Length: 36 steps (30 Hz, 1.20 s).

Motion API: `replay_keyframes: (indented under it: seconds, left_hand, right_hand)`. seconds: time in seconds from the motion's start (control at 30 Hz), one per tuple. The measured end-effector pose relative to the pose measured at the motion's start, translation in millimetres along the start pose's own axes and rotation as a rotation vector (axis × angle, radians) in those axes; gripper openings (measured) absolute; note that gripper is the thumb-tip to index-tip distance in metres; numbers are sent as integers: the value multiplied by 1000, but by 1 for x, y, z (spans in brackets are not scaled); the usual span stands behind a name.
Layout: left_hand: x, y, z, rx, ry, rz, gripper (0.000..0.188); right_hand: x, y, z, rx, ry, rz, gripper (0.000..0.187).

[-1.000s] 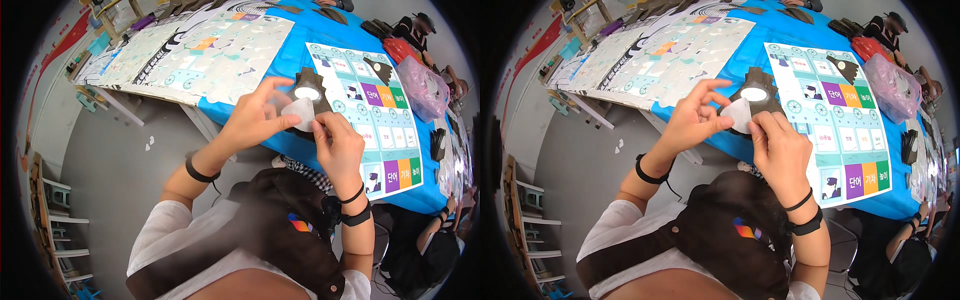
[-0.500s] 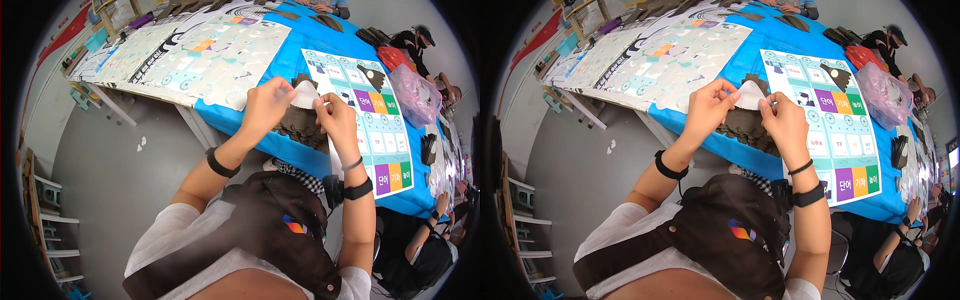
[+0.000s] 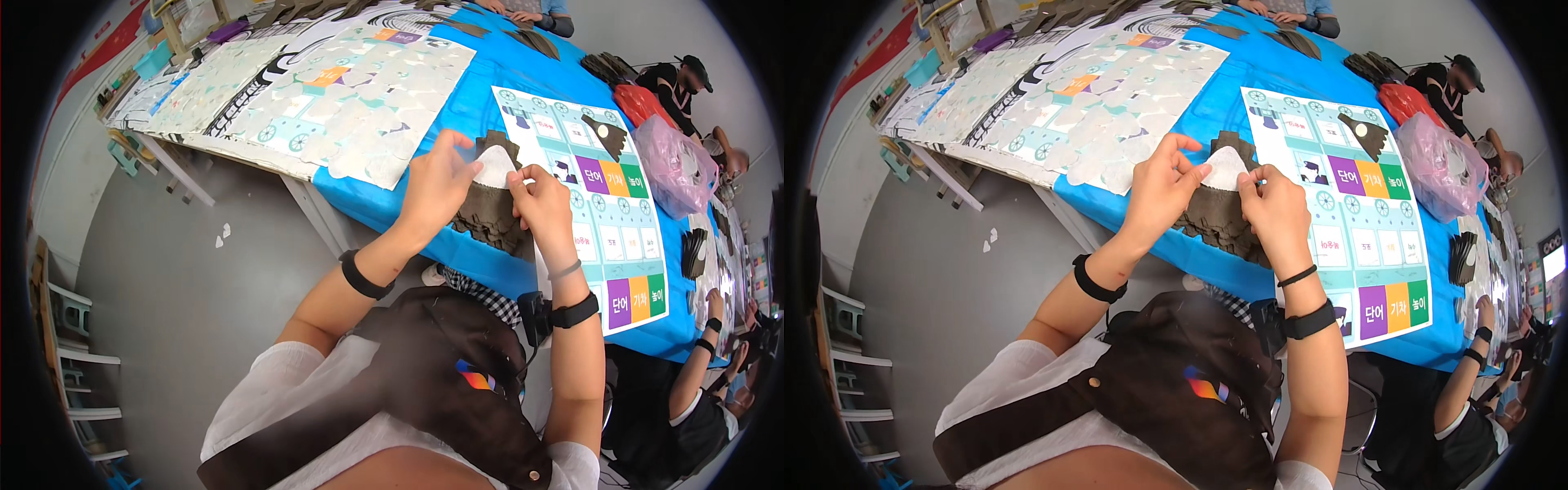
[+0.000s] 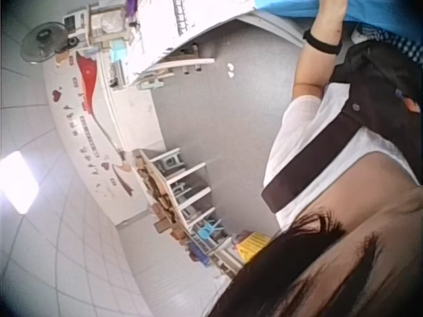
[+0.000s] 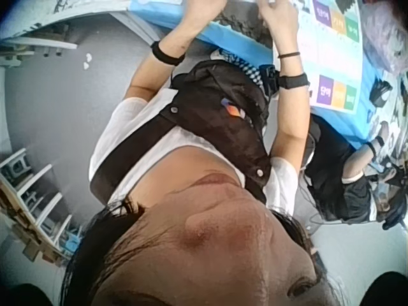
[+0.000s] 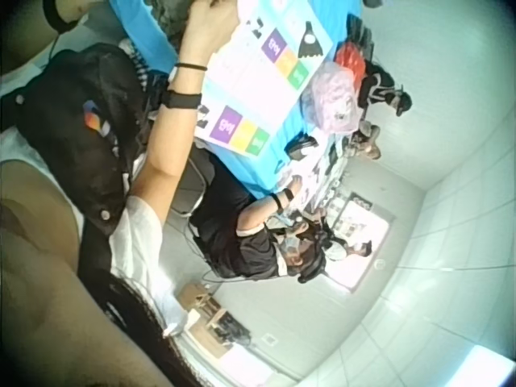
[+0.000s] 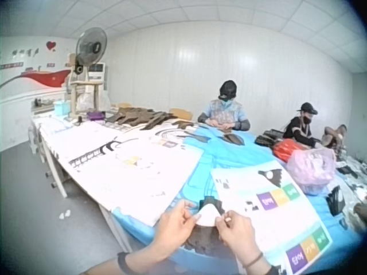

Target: The person is peeling and sticking foam or felt shapes onto a printed educational board in a classroom-like setting.

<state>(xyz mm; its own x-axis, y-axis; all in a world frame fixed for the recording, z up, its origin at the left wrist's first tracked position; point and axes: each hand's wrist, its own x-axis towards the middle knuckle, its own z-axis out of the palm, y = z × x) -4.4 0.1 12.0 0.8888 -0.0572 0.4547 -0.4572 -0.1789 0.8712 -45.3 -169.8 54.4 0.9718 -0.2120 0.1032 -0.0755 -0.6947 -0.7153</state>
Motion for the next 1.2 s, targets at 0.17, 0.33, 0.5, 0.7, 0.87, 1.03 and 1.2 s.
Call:
replay_keyframes:
  seconds: [0.17, 0.33, 0.5, 0.7, 0.87, 1.03, 1.2]
  left_hand:
    - [-2, 5, -1, 38, 26, 6, 26]
    - [-3, 1, -3, 15, 35, 26, 25]
    - [0, 1, -4, -18, -10, -23, 29]
    - [1, -2, -3, 8, 28, 2, 23]
    - [2, 1, -3, 10, -7, -66, 18]
    - [-1, 0, -6, 258, 7, 50, 17]
    - [-7, 3, 0, 655, -113, 677, 37]
  right_hand:
    - [4, 4, 6, -66, 86, -40, 30]
    - [5, 6, 10, -67, 113, -58, 29]
    - [4, 2, 9, -97, 120, -19, 28]
    - [-1, -1, 14, -192, 193, -161, 24]
    - [0, 2, 14, -116, 169, -134, 22]
    - [1, 9, 15, -54, 183, -145, 19]
    - [-2, 15, 13, -48, 188, -196, 18]
